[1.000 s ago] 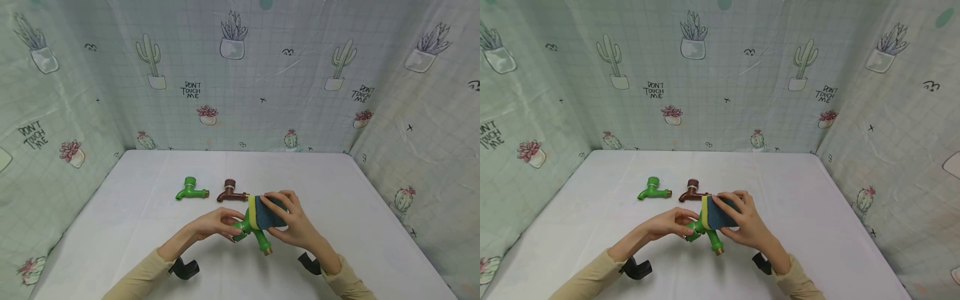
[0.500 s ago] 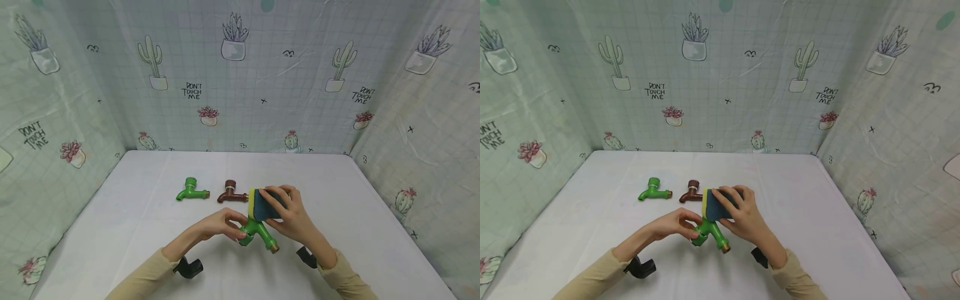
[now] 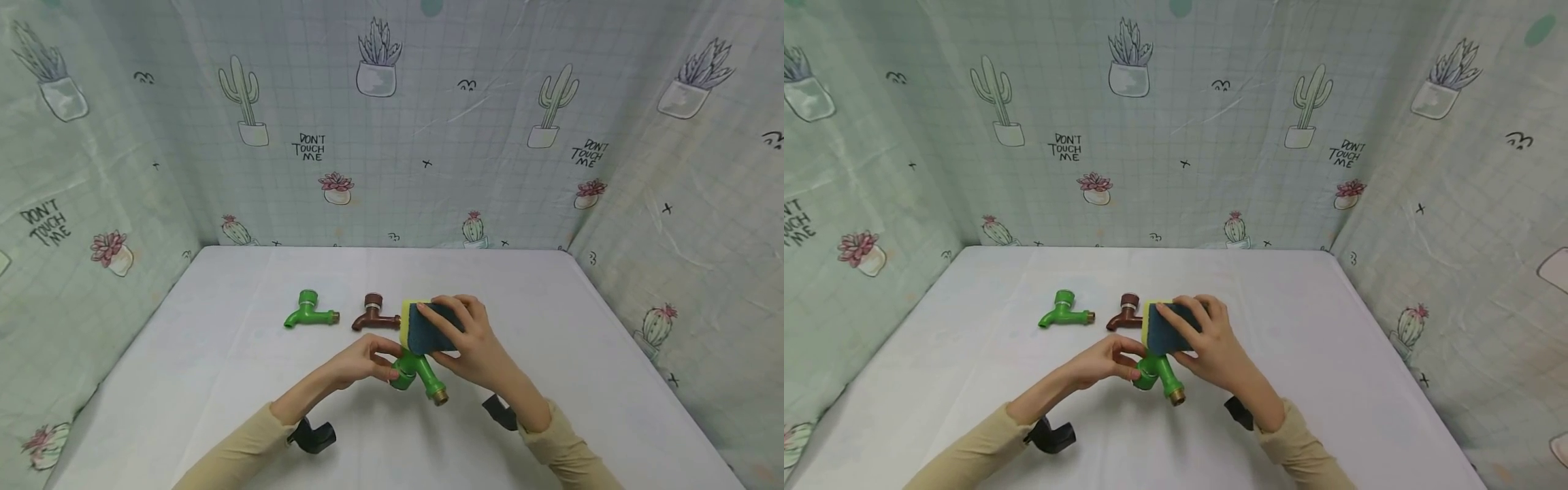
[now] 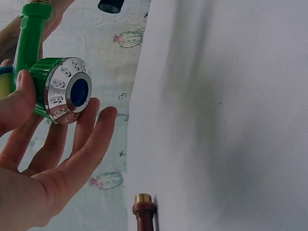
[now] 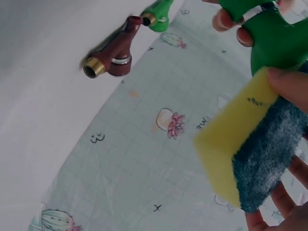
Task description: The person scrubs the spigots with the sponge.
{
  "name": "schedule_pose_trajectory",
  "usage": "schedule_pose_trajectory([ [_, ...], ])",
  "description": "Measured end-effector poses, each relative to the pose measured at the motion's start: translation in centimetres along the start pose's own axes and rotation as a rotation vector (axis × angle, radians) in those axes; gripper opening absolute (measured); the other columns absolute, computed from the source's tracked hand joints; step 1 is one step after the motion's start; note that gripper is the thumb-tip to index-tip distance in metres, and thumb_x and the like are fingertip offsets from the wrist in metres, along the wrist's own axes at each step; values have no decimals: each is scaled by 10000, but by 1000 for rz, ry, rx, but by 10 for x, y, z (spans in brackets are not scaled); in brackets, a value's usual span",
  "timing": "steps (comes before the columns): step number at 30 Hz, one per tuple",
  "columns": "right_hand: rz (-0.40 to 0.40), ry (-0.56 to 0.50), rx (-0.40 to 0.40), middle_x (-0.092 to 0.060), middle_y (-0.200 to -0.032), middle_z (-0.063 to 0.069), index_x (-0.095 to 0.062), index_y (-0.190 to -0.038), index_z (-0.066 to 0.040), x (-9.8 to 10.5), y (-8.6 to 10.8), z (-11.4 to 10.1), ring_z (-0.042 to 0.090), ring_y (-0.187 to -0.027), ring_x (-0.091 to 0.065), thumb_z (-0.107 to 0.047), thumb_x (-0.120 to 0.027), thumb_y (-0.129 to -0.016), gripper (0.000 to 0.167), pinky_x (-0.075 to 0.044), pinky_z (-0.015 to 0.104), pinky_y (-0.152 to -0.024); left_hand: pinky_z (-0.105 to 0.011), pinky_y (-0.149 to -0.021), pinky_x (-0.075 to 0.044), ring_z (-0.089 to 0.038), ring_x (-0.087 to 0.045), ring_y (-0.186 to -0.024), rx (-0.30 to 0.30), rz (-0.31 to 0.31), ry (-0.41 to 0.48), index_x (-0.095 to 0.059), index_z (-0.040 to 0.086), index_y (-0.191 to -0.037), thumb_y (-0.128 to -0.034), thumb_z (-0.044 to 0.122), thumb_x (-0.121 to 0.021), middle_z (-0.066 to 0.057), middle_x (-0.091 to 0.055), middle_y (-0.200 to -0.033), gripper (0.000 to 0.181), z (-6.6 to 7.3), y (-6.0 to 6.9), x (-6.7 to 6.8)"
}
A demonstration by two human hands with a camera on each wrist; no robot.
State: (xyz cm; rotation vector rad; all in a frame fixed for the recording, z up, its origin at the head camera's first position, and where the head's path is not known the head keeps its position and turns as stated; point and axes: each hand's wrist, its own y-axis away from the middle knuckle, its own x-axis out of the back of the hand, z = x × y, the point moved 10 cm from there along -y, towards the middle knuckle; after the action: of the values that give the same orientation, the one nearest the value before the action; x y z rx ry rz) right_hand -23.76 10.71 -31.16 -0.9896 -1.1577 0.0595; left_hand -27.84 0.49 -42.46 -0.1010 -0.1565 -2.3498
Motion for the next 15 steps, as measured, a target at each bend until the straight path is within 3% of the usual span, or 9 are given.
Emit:
schedule_pose_trajectory([
  [4, -75, -38, -26, -430, -1243, 81, -420, -1326, -174, 0, 0, 3, 256, -1069, -346, -210, -818, -590, 838, -413, 470, -830, -295, -735, -544, -192, -648, -854, -5, 21, 15, -540, -117, -1135, -787, -15, -598, -267, -561, -1136, 367, 1, 0, 1],
  [10, -117, -106, -57, -423, -1256, 59, -411, -1334, -194, 5, 3, 6, 225, -1070, -339, -204, -808, -600, 835, -452, 423, -808, -302, -749, -547, -193, -636, -899, -7, 46, 30, -511, -119, -1175, -793, -25, -587, -279, -536, -1175, 401, 4, 1, 1],
  [15, -160, -101, -39, -430, -1248, 42, -412, -1334, -214, 8, 9, 5, 203, -1041, -349, -232, -815, -586, 850, -434, 411, -789, -330, -731, -554, -194, -642, -897, -15, 113, 21, -518, -102, -1177, -801, 0, -596, -268, -542, -1175, 398, 4, 4, 15],
])
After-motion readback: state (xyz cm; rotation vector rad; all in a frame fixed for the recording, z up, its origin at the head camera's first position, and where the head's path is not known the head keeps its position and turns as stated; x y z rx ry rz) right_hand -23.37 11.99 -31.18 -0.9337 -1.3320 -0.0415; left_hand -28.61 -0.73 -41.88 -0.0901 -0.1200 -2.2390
